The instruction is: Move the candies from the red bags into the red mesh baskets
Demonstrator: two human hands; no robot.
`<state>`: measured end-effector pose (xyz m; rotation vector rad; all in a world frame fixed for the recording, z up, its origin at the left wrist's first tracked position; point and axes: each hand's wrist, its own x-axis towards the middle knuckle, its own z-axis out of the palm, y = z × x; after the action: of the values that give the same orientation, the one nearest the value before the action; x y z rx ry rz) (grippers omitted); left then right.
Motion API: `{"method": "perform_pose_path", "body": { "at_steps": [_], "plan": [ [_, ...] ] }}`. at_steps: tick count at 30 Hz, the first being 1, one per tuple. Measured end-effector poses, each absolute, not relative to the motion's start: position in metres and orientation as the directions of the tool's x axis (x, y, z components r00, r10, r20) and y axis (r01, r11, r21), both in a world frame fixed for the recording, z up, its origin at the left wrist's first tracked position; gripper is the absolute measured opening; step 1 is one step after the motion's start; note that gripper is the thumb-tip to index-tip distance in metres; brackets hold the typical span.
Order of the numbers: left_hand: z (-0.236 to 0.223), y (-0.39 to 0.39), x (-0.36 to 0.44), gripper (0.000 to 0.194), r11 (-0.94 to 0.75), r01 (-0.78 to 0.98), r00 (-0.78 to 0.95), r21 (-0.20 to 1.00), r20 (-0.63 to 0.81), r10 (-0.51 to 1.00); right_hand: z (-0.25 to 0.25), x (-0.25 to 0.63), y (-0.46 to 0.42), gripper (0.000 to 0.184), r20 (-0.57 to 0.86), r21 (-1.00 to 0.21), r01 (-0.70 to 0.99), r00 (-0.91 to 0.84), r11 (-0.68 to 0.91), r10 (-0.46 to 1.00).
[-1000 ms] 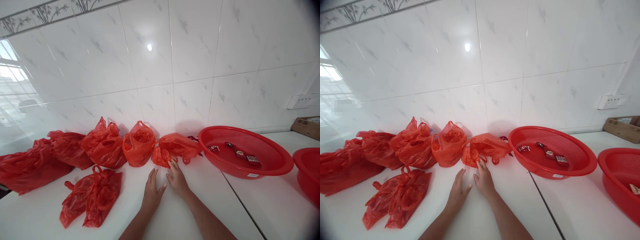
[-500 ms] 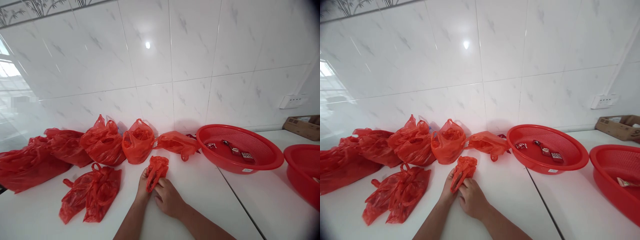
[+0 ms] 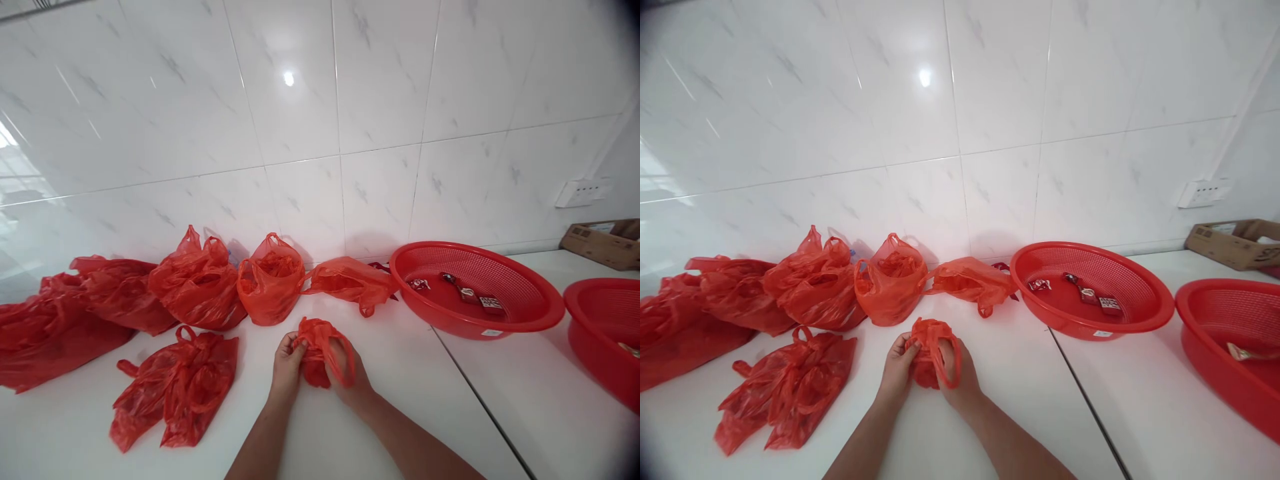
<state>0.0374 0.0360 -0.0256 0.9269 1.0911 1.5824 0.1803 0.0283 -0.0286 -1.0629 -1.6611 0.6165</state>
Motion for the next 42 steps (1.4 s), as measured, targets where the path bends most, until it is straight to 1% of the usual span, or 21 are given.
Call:
{"method": "perform_pose_path", "body": {
  "at_steps": [2,4,6,10,13,15,17,19,20,21,22,23,24,25,27,29,32,34,37,40,42],
  "plan": [
    [-0.029,0.04,0.03,0.028,-0.175,-0.229,-0.372,0.958,0.08,0.925,-0.026,0.185,0.032,0.023,0.509,-0.777,0.398,-0.056,0.487,0.859],
    [-0.032,0.042,0.019,0.027,-0.194,-0.19,-0.459,0.962,0.087,0.884,-0.027,0.194,0.04,0.026,0.56,-0.727,0.463,-0.028,0.507,0.828],
    [-0.034,0.044,0.009,0.028,-0.2,-0.14,-0.534,0.97,0.096,0.84,-0.028,0.205,0.05,0.027,0.592,-0.71,0.492,0.027,0.505,0.806],
    [-0.039,0.048,-0.006,0.032,-0.207,-0.009,-0.656,0.978,0.15,0.739,-0.03,0.224,0.064,0.024,0.582,-0.747,0.501,0.177,0.437,0.794],
    [-0.038,0.048,-0.007,0.044,-0.189,0.08,-0.699,0.979,0.19,0.69,-0.03,0.233,0.068,0.023,0.56,-0.772,0.5,0.24,0.393,0.793],
    [-0.033,0.045,-0.002,0.057,-0.173,0.236,-0.674,0.956,0.29,0.679,-0.029,0.236,0.068,0.025,0.571,-0.769,0.499,0.253,0.4,0.781],
    [-0.024,0.039,0.007,0.068,-0.198,0.489,-0.552,0.849,0.477,0.684,-0.028,0.235,0.066,0.026,0.6,-0.748,0.504,0.234,0.432,0.765],
    [-0.014,0.033,0.02,0.068,-0.28,0.666,-0.355,0.692,0.624,0.696,-0.027,0.23,0.062,0.026,0.646,-0.703,0.515,0.172,0.491,0.744],
    [-0.01,0.031,0.026,0.063,-0.334,0.671,-0.282,0.662,0.644,0.711,-0.027,0.226,0.059,0.025,0.671,-0.673,0.519,0.131,0.527,0.729],
    [-0.007,0.029,0.032,0.054,-0.374,0.615,-0.253,0.694,0.624,0.739,-0.027,0.222,0.057,0.026,0.694,-0.642,0.521,0.085,0.562,0.714],
    [-0.005,0.028,0.037,0.04,-0.388,0.516,-0.261,0.764,0.571,0.778,-0.026,0.219,0.054,0.026,0.712,-0.612,0.523,0.037,0.593,0.701],
    [-0.005,0.028,0.04,0.025,-0.373,0.392,-0.29,0.841,0.498,0.817,-0.026,0.216,0.053,0.028,0.723,-0.585,0.527,-0.005,0.616,0.691],
    [-0.005,0.028,0.041,0.018,-0.34,0.266,-0.324,0.902,0.416,0.85,-0.026,0.215,0.052,0.03,0.726,-0.566,0.535,-0.037,0.627,0.686],
    [-0.007,0.029,0.041,0.021,-0.304,0.163,-0.357,0.939,0.343,0.869,-0.026,0.215,0.052,0.031,0.724,-0.554,0.55,-0.052,0.625,0.688],
    [-0.013,0.031,0.032,0.021,-0.261,0.058,-0.43,0.964,0.26,0.865,-0.027,0.222,0.057,0.032,0.717,-0.544,0.608,-0.02,0.578,0.697],
    [-0.02,0.033,0.019,0.014,-0.253,0.011,-0.523,0.967,0.221,0.823,-0.027,0.236,0.066,0.029,0.71,-0.555,0.672,0.074,0.491,0.701],
    [-0.026,0.034,0.001,0.02,-0.249,-0.049,-0.649,0.967,0.158,0.744,-0.027,0.256,0.078,0.028,0.705,-0.582,0.722,0.22,0.374,0.674],
    [-0.028,0.035,-0.002,0.023,-0.251,-0.076,-0.659,0.965,0.14,0.739,-0.025,0.261,0.08,0.028,0.718,-0.584,0.73,0.259,0.356,0.646],
    [-0.028,0.034,0.007,0.027,-0.259,-0.12,-0.623,0.958,0.13,0.772,-0.02,0.246,0.066,0.026,0.77,-0.519,0.733,0.177,0.44,0.613],
    [-0.027,0.033,0.022,0.028,-0.279,-0.193,-0.527,0.941,0.14,0.838,-0.014,0.216,0.04,0.025,0.813,-0.41,0.684,-0.026,0.603,0.582],
    [-0.025,0.031,0.03,0.028,-0.281,-0.255,-0.411,0.925,0.159,0.898,-0.012,0.196,0.026,0.024,0.795,-0.377,0.615,-0.17,0.693,0.583]
  ]
}}
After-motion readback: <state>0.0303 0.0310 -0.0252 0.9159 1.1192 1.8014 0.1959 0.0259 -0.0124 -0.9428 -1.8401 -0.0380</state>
